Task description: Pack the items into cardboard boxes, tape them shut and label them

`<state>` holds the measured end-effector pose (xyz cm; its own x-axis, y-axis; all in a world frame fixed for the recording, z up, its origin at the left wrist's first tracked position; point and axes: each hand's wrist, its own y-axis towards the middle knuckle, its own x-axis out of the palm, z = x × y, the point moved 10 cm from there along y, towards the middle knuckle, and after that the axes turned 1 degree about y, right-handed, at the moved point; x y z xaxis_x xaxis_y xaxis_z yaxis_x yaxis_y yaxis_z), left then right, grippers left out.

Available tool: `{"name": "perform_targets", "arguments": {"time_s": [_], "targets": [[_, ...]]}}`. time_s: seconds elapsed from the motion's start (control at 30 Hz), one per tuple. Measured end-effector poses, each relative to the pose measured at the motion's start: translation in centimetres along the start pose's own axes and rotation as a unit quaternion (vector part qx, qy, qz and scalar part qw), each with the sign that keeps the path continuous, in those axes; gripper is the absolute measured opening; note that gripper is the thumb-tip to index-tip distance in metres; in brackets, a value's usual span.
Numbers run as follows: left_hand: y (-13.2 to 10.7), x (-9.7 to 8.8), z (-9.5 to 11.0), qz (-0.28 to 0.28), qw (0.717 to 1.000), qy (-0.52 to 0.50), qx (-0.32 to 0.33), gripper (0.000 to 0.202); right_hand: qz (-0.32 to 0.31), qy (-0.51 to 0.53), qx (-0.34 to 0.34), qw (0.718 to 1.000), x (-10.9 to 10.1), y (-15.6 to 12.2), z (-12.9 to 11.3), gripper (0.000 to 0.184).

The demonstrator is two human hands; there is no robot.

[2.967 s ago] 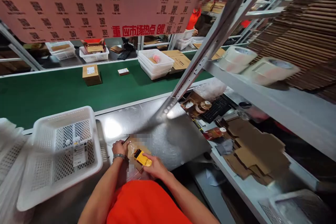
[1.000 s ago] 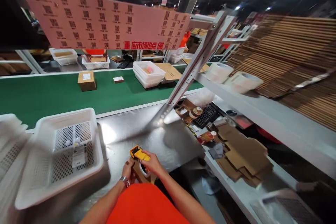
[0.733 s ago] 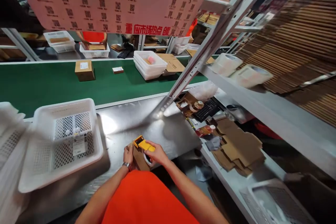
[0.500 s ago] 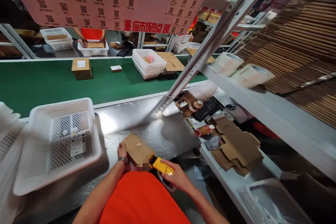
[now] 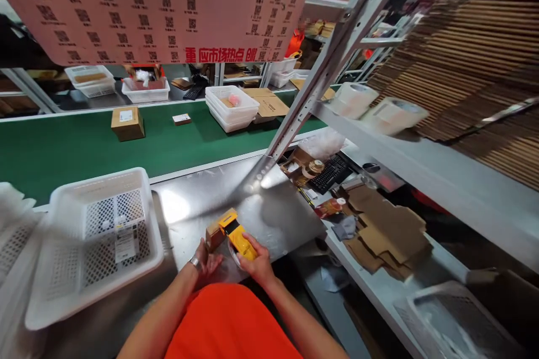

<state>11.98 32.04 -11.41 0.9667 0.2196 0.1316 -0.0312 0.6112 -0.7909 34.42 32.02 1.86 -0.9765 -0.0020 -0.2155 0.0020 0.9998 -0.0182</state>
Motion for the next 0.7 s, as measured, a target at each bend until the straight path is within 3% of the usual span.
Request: {"name": "perform_targets", "arguments": {"time_s": [0.1, 0.17, 0.23, 0.3, 0.37, 0.4, 0.5, 0.7], "targets": [[-1.6, -4.0, 0.4, 0.078, 0.993, 0.076, 0.035, 0.063, -0.052, -0.006, -0.016, 0.999, 4.1, 2.9, -1.5, 0.067], [-2.8, -6.4, 1.9, 0.136, 0.98, 0.103, 0.1, 0.064, -0.075, -0.005, -0.014, 0.997, 6.8, 4.9, -2.2, 0.069], [-3.9, -7.4, 4.1, 0.176, 0.954, 0.143, 0.195, 0.081, -0.086, -0.01, 0.002, 0.996, 9.2, 6.8, -2.3, 0.07], [-4.9, -6.6, 6.4, 0.195, 0.902, 0.231, 0.308, 0.101, -0.093, -0.022, 0.029, 0.995, 11.1, 8.6, -1.7, 0.07], [-4.9, -4.2, 7.1, 0.179, 0.837, 0.352, 0.378, 0.116, -0.108, -0.035, 0.058, 0.992, 12.6, 9.8, -0.7, 0.069], [-4.2, -2.9, 6.6, 0.159, 0.813, 0.41, 0.38, 0.122, -0.117, -0.038, 0.069, 0.99, 13.1, 10.1, -0.2, 0.068], [-1.5, -0.7, 4.0, 0.098, 0.784, 0.518, 0.327, 0.13, -0.142, -0.042, 0.089, 0.985, 13.8, 10.4, 1.1, 0.066], [-0.3, -0.6, 2.3, 0.087, 0.748, 0.588, 0.294, 0.121, -0.154, -0.047, 0.088, 0.983, 13.0, 10.0, 1.1, 0.061]]}}
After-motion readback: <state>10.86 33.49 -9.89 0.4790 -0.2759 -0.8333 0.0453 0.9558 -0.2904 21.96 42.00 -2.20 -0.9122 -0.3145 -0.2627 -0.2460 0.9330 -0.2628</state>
